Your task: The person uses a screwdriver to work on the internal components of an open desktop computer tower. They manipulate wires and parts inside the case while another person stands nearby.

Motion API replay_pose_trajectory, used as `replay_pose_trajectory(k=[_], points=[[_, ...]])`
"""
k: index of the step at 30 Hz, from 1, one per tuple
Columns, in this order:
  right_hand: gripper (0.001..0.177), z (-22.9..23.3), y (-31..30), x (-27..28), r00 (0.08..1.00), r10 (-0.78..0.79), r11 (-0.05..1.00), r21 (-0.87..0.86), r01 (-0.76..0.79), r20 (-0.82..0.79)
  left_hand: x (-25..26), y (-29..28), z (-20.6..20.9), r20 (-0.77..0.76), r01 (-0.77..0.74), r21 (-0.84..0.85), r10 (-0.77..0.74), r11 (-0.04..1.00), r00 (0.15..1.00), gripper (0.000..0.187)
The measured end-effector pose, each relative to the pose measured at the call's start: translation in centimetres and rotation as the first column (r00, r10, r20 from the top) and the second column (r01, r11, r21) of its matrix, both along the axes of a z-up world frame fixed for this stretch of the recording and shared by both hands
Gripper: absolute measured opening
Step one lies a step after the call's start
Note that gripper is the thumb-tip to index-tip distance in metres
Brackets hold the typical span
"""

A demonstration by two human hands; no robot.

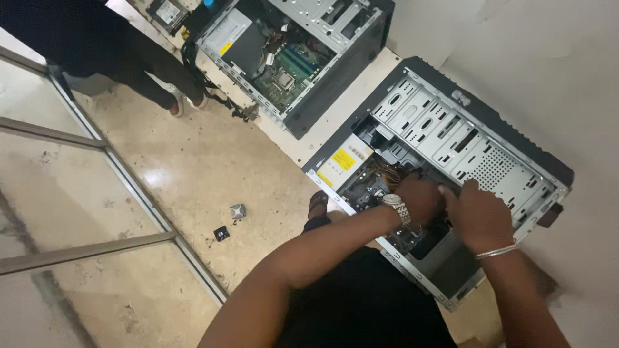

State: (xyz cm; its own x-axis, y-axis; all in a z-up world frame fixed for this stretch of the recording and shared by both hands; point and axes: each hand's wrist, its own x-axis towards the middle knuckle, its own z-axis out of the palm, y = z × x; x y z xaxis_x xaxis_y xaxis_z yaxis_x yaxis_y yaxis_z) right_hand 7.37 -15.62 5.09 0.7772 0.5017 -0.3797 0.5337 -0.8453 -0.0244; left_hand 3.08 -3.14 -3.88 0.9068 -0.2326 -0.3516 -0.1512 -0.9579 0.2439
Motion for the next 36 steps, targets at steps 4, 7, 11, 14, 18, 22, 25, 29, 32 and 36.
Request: replay_pose_trajectory(k=[4, 7, 11, 14, 18, 22, 25, 29, 32, 36], points=[[0.048, 0.9, 0.2, -0.1, 0.995, 0.099, 0.988, -0.119, -0.095, 0.029, -0.2, -0.1, -0.3, 0.088, -0.06, -0.1, 0.069, 0.993, 0.994, 0.013], [0.054, 0.0, -0.5, 0.6, 0.976, 0.136, 0.987, -0.109, -0.119, 0.17, -0.2, -0.1, 0.3, 0.12, -0.113, -0.112, 0.127, 0.987, 0.985, 0.013], [0.047, -0.2, 0.0, 0.6, 0.981, 0.149, 0.989, -0.029, -0.146, 0.124, -0.6, 0.2, 0.1, 0.178, -0.018, -0.071, 0.031, 0.997, 0.984, 0.009], [0.054, -0.5, -0.2, 0.7, 0.924, 0.249, 0.966, -0.137, -0.218, 0.288, -0.7, 0.0, 0.2, 0.312, -0.033, -0.038, 0.043, 0.999, 0.949, 0.01], [0.052, -0.9, 0.0, 0.9, 0.972, 0.185, 0.98, -0.096, -0.172, 0.146, -0.5, 0.1, 0.1, 0.169, -0.034, -0.118, 0.054, 0.992, 0.984, 0.009], [0.06, -2.7, -1.0, 2.0, 0.939, 0.214, 0.974, -0.137, -0.182, 0.268, -0.2, 0.4, 0.7, 0.197, -0.115, -0.235, 0.163, 0.965, 0.967, 0.011], [0.058, -0.6, 0.3, 1.0, 0.989, 0.086, 0.993, -0.091, -0.076, 0.117, -0.2, 0.8, 0.7, 0.14, -0.035, -0.16, 0.058, 0.987, 0.988, 0.034], [0.059, -1.7, -4.5, 0.9, 0.98, 0.099, 0.981, 0.146, -0.125, 0.171, -3.6, 2.5, 4.9, 0.036, -0.11, -0.371, 0.132, 0.922, 0.991, 0.024], [0.054, 1.9, -7.6, -0.2, 0.951, 0.067, 0.973, 0.189, -0.129, 0.303, -8.7, 6.7, 11.6, 0.011, -0.284, -0.508, 0.335, 0.814, 0.942, 0.031], [0.054, 0.0, -14.6, 2.3, 0.86, -0.42, 0.787, 0.355, 0.504, -0.29, -15.6, 15.9, 13.6, 0.155, -0.36, -0.847, 0.83, 0.39, 0.535, 0.019]])
